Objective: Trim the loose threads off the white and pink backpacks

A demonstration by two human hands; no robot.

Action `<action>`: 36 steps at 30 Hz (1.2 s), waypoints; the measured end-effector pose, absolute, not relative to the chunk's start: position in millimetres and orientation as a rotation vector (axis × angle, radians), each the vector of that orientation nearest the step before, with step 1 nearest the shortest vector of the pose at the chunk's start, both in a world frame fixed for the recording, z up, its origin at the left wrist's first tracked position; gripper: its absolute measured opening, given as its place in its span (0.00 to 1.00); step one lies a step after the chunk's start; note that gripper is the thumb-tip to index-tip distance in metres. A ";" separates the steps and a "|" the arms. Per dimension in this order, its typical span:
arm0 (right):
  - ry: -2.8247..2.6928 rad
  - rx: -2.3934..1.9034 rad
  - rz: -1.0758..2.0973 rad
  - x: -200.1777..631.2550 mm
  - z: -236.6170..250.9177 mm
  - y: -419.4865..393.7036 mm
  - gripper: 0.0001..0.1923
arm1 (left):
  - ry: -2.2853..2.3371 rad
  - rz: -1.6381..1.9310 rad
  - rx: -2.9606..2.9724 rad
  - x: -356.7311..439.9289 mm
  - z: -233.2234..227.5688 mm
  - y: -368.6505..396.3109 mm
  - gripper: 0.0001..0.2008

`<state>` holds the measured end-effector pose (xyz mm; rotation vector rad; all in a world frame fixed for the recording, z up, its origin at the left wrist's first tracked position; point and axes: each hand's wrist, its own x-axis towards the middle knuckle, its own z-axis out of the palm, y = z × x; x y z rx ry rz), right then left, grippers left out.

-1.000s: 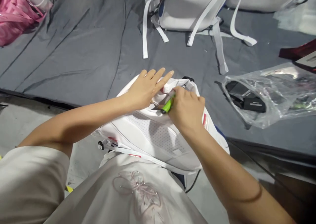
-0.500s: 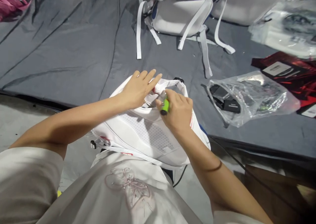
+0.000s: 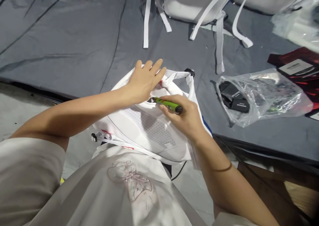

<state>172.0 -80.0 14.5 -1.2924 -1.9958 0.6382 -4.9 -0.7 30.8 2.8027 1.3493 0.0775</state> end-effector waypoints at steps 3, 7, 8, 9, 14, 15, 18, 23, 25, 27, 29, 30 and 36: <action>-2.067 -1.304 0.680 176.0 22.9 -76.3 0.10 | 1.339 0.107 2.807 -4.7 28.9 0.7 0.42; -2.230 -1.280 0.569 174.1 25.9 -74.1 0.08 | 1.382 0.029 2.809 -2.8 28.0 2.0 0.40; -2.272 -1.287 0.518 173.2 25.2 -74.3 0.08 | 1.386 0.022 2.805 -2.3 28.0 2.2 0.40; -2.304 -1.298 0.470 172.3 24.1 -74.7 0.08 | 1.383 0.025 2.800 -1.9 28.0 2.4 0.41; -2.287 -1.319 0.442 168.3 20.0 -77.9 0.08 | 1.349 0.030 2.813 -3.6 29.0 2.6 0.38; -2.285 -1.328 0.431 167.1 19.9 -78.6 0.08 | 1.342 0.019 2.827 -4.4 29.8 2.3 0.36; -2.298 -1.366 0.346 162.1 19.4 -80.7 0.09 | 1.307 0.014 2.854 -6.0 33.2 1.1 0.34; -2.220 -1.384 0.355 154.0 16.2 -82.5 0.09 | 1.336 -0.017 2.808 -3.7 36.1 -0.3 0.32; -2.238 -1.423 0.304 152.6 16.3 -83.1 0.08 | 1.362 -0.033 2.845 -2.2 35.4 -0.1 0.33; -2.238 -1.433 0.295 152.2 17.2 -83.8 0.08 | 1.386 -0.080 2.896 -1.2 34.3 0.3 0.35; -2.228 -1.428 0.321 152.1 18.3 -84.4 0.08 | 1.414 -0.132 2.917 -0.8 33.4 0.8 0.36; -2.228 -1.440 0.316 152.0 18.8 -84.6 0.09 | 1.415 -0.142 2.924 -0.9 33.0 1.0 0.36; -2.220 -1.469 0.296 148.2 20.2 -84.6 0.09 | 1.378 -0.050 2.861 -2.4 32.8 1.6 0.36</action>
